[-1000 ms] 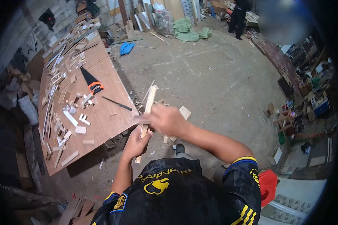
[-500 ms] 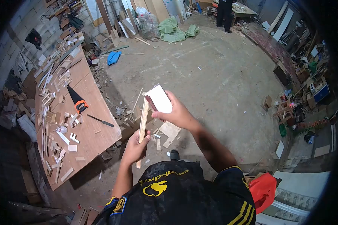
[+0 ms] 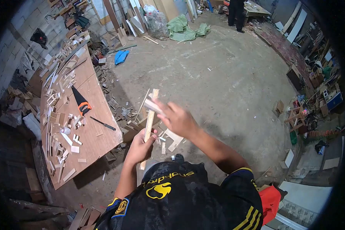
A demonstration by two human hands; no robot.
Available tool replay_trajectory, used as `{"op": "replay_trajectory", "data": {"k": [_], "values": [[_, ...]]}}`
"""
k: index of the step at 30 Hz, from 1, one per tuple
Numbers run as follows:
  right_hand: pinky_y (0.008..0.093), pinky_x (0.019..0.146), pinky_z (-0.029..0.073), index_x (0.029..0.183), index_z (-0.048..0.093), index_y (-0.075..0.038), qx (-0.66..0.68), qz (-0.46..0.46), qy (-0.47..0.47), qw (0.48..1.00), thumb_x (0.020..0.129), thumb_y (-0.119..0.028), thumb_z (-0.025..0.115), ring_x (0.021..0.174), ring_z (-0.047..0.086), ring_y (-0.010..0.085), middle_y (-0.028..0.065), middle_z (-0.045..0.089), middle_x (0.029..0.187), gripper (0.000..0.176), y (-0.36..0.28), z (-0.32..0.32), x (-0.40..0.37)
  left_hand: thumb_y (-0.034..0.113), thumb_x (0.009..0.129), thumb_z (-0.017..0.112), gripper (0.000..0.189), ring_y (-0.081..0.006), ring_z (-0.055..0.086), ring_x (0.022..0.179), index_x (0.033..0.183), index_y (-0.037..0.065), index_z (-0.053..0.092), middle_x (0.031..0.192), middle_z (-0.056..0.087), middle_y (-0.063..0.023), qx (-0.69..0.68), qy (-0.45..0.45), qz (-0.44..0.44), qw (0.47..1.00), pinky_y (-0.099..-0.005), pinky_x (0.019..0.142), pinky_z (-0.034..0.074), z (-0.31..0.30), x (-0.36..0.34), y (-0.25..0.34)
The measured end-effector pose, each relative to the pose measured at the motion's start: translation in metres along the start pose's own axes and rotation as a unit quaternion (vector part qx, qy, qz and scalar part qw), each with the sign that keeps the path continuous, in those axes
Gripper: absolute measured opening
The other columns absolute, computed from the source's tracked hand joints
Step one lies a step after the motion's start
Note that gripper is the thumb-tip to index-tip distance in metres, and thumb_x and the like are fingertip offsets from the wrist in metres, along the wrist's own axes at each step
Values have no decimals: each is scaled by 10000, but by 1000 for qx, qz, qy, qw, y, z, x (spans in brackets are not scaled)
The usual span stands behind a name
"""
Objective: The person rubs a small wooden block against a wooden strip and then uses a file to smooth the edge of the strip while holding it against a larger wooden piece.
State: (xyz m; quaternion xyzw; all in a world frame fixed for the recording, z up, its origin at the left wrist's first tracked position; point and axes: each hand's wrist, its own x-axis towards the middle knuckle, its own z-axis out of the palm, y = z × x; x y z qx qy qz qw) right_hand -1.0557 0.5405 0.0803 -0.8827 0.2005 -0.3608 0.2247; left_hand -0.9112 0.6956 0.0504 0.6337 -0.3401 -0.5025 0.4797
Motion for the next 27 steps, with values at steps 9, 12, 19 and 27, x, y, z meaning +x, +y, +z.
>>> {"op": "replay_trajectory", "data": {"k": [9,12,19,27], "values": [[382,575,508,1448,511,-187,-60,-119,-21,991,913,-148,653,668,570,249,92,538,805,555,27,0,20,110,951,570,78,-46,434,568,1007,56,561,715,490,59,20,-11,28,999,-259,493,363,-7,4,5],[385,576,511,1445,509,-163,-29,-157,-16,987,915,-139,638,675,575,247,85,534,795,546,12,7,16,90,935,568,77,-48,446,598,1005,58,561,744,500,54,13,-1,42,999,-257,513,376,-9,4,6],[401,614,492,1427,528,-170,-61,-101,-3,993,871,-131,703,669,562,256,99,529,807,584,36,-1,41,74,925,567,72,-57,467,705,993,50,565,796,517,34,17,-10,42,999,-246,638,422,-10,4,-5],[421,667,529,1436,499,-153,-121,-89,-21,989,899,-148,645,755,632,307,137,594,853,556,71,8,33,58,933,557,58,-44,434,529,984,82,543,693,484,57,11,-37,-21,999,-245,464,347,-5,1,-9]]}}
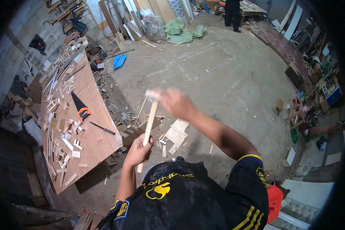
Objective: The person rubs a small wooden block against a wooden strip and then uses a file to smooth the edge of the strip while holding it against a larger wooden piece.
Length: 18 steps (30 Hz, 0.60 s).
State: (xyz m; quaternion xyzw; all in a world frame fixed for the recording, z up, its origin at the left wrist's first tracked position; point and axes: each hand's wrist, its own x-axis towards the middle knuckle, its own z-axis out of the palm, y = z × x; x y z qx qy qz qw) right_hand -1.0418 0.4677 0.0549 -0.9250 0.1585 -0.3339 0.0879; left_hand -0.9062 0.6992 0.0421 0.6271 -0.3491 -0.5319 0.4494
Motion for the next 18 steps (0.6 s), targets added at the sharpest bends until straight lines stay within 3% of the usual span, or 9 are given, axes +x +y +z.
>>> {"op": "replay_trajectory", "data": {"k": [2,4,7,9,11,14,17,18], "values": [[430,752,534,1387,540,-100,2,156,8,988,886,-182,687,867,648,386,174,659,994,529,46,-4,-2,46,954,544,71,-43,383,428,991,104,527,642,451,72,-23,-19,-9,1000,-241,381,285,4,-3,-2],[407,877,528,1396,518,-55,93,224,55,968,880,-198,711,1032,670,376,216,669,1160,569,59,-15,-15,47,954,545,76,-45,378,417,998,106,527,634,448,71,-37,-12,-13,999,-245,373,280,2,-8,1],[363,950,499,1397,499,-6,178,271,85,942,884,-205,723,1142,658,301,233,659,1230,593,50,-23,-35,53,961,552,85,-50,379,403,1026,104,532,623,444,69,-29,13,-12,999,-249,362,281,-2,-9,-9],[350,954,492,1409,481,14,182,279,87,939,887,-181,732,1150,647,249,220,661,1231,612,38,-19,-50,59,969,561,85,-52,374,404,1041,99,539,621,447,66,-30,7,-18,999,-249,361,287,-2,-6,-9],[391,965,498,1419,476,-30,247,250,123,928,888,-195,723,1167,642,347,230,636,1263,608,17,-16,-60,65,975,567,112,-54,379,416,1078,95,534,625,449,57,-32,6,-42,999,-243,363,288,0,-6,0],[392,967,496,1399,494,-31,308,227,106,918,883,-209,742,1163,641,337,220,626,1275,599,-28,-25,-56,73,986,558,149,-66,405,435,1121,87,496,631,453,31,-110,-37,-45,992,-248,370,313,2,-2,-2],[367,937,511,1352,526,-3,262,207,59,941,863,-189,779,1102,668,273,203,664,1202,581,-48,-23,-59,93,1004,540,119,-79,403,429,1114,84,496,634,462,23,-127,-36,-57,990,-253,377,335,9,1,-1],[368,876,535,1283,570,-20,225,172,70,957,855,-196,786,1035,696,305,200,685,1141,511,-50,-20,-59,192,1027,547,183,-81,450,429,1142,60,491,622,485,13,-108,-34,-74,991,-258,386,372,11,1,3]]}}
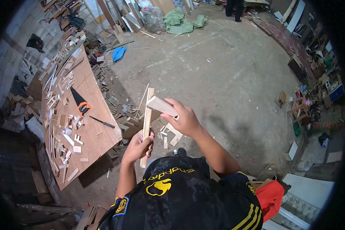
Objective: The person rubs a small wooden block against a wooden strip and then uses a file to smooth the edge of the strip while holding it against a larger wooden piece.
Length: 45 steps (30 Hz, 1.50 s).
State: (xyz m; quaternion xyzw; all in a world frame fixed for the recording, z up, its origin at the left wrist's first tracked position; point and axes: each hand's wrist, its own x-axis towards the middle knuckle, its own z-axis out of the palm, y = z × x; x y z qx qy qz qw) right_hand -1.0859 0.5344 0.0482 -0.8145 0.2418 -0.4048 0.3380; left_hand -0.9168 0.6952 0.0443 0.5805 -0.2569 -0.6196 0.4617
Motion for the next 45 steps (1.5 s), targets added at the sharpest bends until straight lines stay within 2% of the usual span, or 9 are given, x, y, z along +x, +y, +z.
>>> {"op": "replay_trajectory", "data": {"k": [9,18,22,29,31,33,35,37,45], "values": [[399,721,554,1192,609,-47,-105,-31,-19,994,872,-229,750,884,696,361,170,699,1029,394,2,-3,10,530,1073,295,520,-72,306,384,1195,61,484,585,391,7,-112,-61,-12,992,-231,334,287,4,-5,-2],[394,604,548,1180,636,-124,-108,-164,-182,963,865,-246,725,745,683,274,81,644,884,349,-17,6,-10,858,872,106,879,-75,240,347,1087,79,453,552,340,9,-151,-41,16,988,-223,286,200,5,-11,-9],[386,588,545,1182,638,-129,-119,-144,-59,981,864,-255,718,715,676,267,65,613,820,352,0,7,16,871,850,103,894,-75,271,364,1087,82,452,562,355,11,-133,-47,21,990,-226,295,222,10,-9,-6],[349,593,549,1171,635,-92,-96,-192,-197,957,865,-272,735,696,675,255,86,639,878,370,-15,3,-1,850,880,123,836,-81,251,345,1046,93,435,555,360,2,-165,-56,35,984,-231,286,226,10,-10,-15],[326,613,550,1169,626,-70,-74,-163,-118,977,876,-255,740,709,682,229,84,657,909,364,-4,3,1,756,959,193,717,-95,314,366,1041,84,429,570,368,-6,-178,11,36,983,-250,318,286,14,-11,-15],[303,633,552,1166,618,-48,-43,-141,-45,988,888,-238,745,723,689,202,81,675,940,359,-2,4,4,504,1073,323,457,-183,532,601,1067,67,457,786,542,-79,-187,40,136,972,-333,569,488,10,1,-36],[268,683,543,1166,594,-5,327,181,41,927,915,-203,737,766,673,130,64,685,977,350,-11,8,-2,454,1076,364,401,-237,609,990,1125,80,500,1075,585,-111,-197,97,224,950,-401,884,507,8,11,-50],[257,697,531,1176,576,8,379,236,50,893,930,-163,717,808,629,82,28,662,961,331,-18,16,-14,399,1081,392,368,-228,516,1218,1195,72,514,1304,536,-96,-160,117,282,939,-419,1051,406,-4,20,-66],[359,781,530,1199,547,6,185,182,-67,963,897,-276,738,908,689,220,157,700,1013,455,-36,62,-53,417,1040,497,548,-170,433,1328,1425,33,421,1523,380,-62,-179,133,366,903,-390,1158,319,3,10,-82]]}}
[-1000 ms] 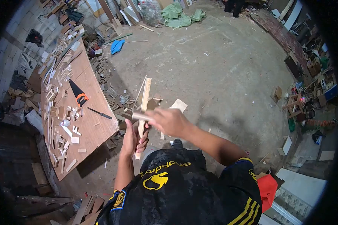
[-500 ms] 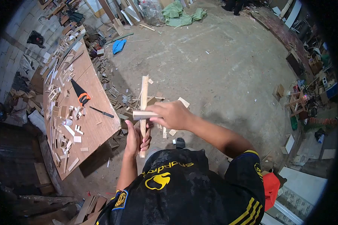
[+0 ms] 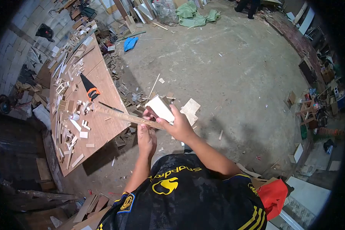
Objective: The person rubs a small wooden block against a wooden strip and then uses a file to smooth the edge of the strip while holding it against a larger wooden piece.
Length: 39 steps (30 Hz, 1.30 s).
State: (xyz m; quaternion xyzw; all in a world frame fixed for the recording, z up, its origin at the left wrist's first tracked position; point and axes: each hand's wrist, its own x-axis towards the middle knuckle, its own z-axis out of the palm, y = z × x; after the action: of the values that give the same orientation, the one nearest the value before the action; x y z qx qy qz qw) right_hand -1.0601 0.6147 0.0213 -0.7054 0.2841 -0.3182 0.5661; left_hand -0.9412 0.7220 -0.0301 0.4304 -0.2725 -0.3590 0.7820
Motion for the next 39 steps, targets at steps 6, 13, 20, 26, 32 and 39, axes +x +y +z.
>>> {"op": "replay_trajectory", "data": {"k": [6,13,20,26,32,39], "values": [[342,809,529,1254,491,16,23,-48,28,998,923,-237,711,924,691,226,152,683,1044,471,3,40,-19,348,1069,447,517,-219,437,1369,1486,55,361,1468,458,-68,-71,34,9,997,-398,1148,343,-8,-21,6],[292,832,548,1281,465,3,231,40,63,970,970,-134,644,952,674,145,87,667,1058,384,4,102,-46,384,1041,505,632,-220,531,1257,1535,59,282,1374,518,-105,-241,30,-50,969,-389,1061,458,-27,-44,48],[277,791,560,1258,444,0,223,26,82,971,973,-104,632,919,670,131,91,648,1055,357,-21,174,-89,188,1034,549,462,-273,423,1386,1453,92,380,1568,355,-91,-150,59,-8,987,-435,1153,376,-83,-96,86],[345,755,548,1235,463,34,43,-55,58,996,938,-134,687,871,710,227,155,699,987,409,-24,214,-119,21,933,559,578,-299,324,1460,1466,1,335,1569,332,-186,-100,52,26,993,-451,1196,305,-138,-148,106],[394,731,565,1208,519,-5,-138,-341,-87,926,822,-82,786,884,721,310,202,690,994,476,-38,203,-111,877,819,337,1125,-505,523,1258,1510,-10,310,1378,510,-328,-431,-122,-275,851,-690,937,493,-245,-186,165],[411,724,553,1223,538,-89,-184,-428,-280,839,655,-35,772,891,684,358,139,686,1050,617,-61,213,-93,286,987,620,702,-134,534,467,1516,-5,263,811,604,-134,-205,-221,-411,860,-270,364,439,-258,-230,226]]}}
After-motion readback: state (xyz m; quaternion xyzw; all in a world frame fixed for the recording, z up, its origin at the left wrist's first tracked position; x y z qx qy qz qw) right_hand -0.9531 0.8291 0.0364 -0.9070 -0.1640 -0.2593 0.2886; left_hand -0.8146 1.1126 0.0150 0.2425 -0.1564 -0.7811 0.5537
